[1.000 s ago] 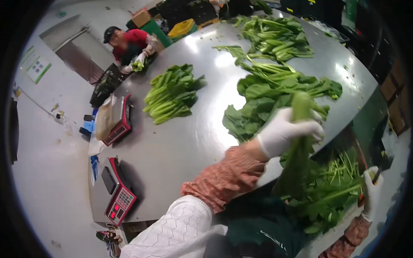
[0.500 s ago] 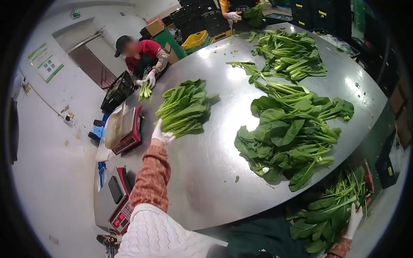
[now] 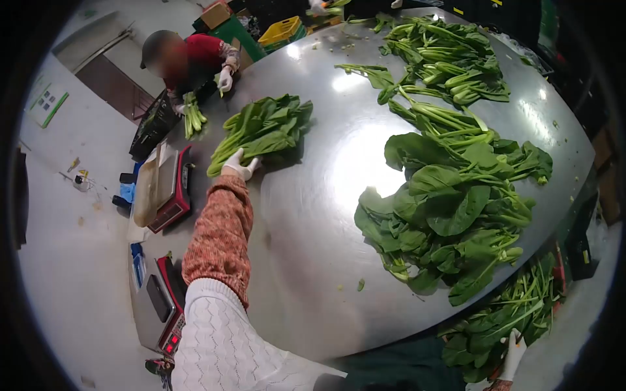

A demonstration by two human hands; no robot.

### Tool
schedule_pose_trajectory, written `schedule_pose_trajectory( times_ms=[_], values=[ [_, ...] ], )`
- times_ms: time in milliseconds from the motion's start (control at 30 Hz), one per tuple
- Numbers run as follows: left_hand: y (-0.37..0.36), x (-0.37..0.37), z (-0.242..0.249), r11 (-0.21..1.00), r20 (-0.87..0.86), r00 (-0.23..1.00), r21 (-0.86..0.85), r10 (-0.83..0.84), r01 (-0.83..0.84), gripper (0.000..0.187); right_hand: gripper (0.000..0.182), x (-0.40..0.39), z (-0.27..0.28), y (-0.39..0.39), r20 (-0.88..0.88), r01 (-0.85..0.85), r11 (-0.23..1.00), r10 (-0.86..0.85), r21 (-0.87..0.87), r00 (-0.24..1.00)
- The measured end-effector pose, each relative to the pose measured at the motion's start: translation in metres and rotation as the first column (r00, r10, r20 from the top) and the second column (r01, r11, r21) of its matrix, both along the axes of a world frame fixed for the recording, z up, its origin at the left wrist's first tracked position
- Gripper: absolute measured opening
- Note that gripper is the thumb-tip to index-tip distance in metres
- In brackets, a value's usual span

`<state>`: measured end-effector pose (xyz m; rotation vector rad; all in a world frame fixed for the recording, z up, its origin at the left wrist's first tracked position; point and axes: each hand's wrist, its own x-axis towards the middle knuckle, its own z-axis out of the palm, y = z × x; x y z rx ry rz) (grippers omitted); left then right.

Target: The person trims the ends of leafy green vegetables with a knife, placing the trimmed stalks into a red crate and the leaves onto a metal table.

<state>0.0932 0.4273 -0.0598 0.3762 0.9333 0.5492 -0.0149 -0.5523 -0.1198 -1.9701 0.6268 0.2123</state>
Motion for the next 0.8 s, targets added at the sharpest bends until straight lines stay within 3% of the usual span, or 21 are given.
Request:
schedule_pose_trajectory(
  times_ms=[133, 233, 300, 333, 400, 433, 467, 500, 567, 600, 633, 667, 800],
  values=[
    [0.026, 0.031, 0.012, 0.995, -0.040, 0.999, 0.100, 0.030, -0.026, 0.034, 0.031, -0.004, 0.006, 0.013, -0.028, 0.013, 1.000, -0.013, -0.005, 1.000],
    [0.043, 0.035, 0.012, 0.992, 0.102, 0.994, 0.115, 0.039, -0.051, 0.042, 0.027, -0.012, -0.005, 0.010, -0.014, 0.037, 0.999, -0.037, 0.007, 0.999],
    [0.050, 0.034, 0.004, 0.984, 0.105, 0.984, -0.122, 0.146, -0.133, 0.046, 0.026, -0.010, 0.006, 0.022, -0.071, 0.031, 0.999, -0.028, 0.039, 0.997],
    [0.053, 0.030, -0.006, 0.988, 0.076, 0.989, -0.100, 0.129, -0.121, 0.048, 0.025, -0.012, 0.014, 0.024, -0.106, 0.028, 0.998, -0.023, 0.051, 0.994],
    [0.057, 0.014, -0.029, 0.977, -0.053, 0.996, 0.196, -0.070, 0.080, 0.053, 0.021, -0.014, -0.001, 0.028, -0.007, 0.015, 0.996, -0.014, 0.086, 1.000],
    [0.062, 0.001, -0.037, 0.934, -0.118, 0.980, 0.304, -0.160, 0.189, 0.055, 0.019, -0.009, 0.009, 0.036, -0.043, -0.085, 0.994, 0.087, 0.063, 0.995],
    [0.068, -0.012, -0.045, 0.890, -0.164, 0.957, 0.357, -0.241, 0.285, 0.058, 0.019, -0.009, 0.001, 0.034, -0.021, -0.063, 0.981, 0.068, 0.182, 0.997],
    [0.024, -0.013, -0.017, 0.926, -0.210, 0.970, 0.326, -0.126, 0.191, 0.058, 0.022, -0.011, 0.012, 0.051, -0.067, 0.024, 0.991, -0.016, 0.128, 0.998],
    [0.062, -0.027, -0.038, 0.950, -0.131, 0.958, 0.152, -0.255, 0.273, 0.053, 0.025, -0.007, 0.022, 0.067, -0.085, -0.073, 0.992, 0.082, 0.107, 0.993],
    [0.022, -0.028, -0.021, 0.928, -0.267, 0.956, 0.309, -0.124, 0.206, 0.054, 0.027, -0.005, 0.037, 0.082, -0.147, -0.094, 0.994, 0.102, 0.063, 0.984],
    [0.011, -0.032, -0.022, 0.911, -0.296, 0.947, 0.345, -0.124, 0.227, 0.055, 0.029, -0.007, 0.043, 0.088, -0.168, -0.089, 0.994, 0.099, 0.070, 0.981],
    [0.022, -0.041, -0.037, 0.887, -0.274, 0.946, 0.377, -0.170, 0.269, 0.054, 0.029, -0.016, 0.018, 0.078, -0.074, -0.122, 0.988, 0.129, 0.094, 0.989],
    [-0.054, -0.067, -0.027, 0.827, -0.294, 0.937, 0.467, -0.189, 0.313, 0.045, 0.021, -0.032, 0.005, 0.085, -0.162, -0.194, 0.961, 0.227, 0.194, 0.960]
  ],
)
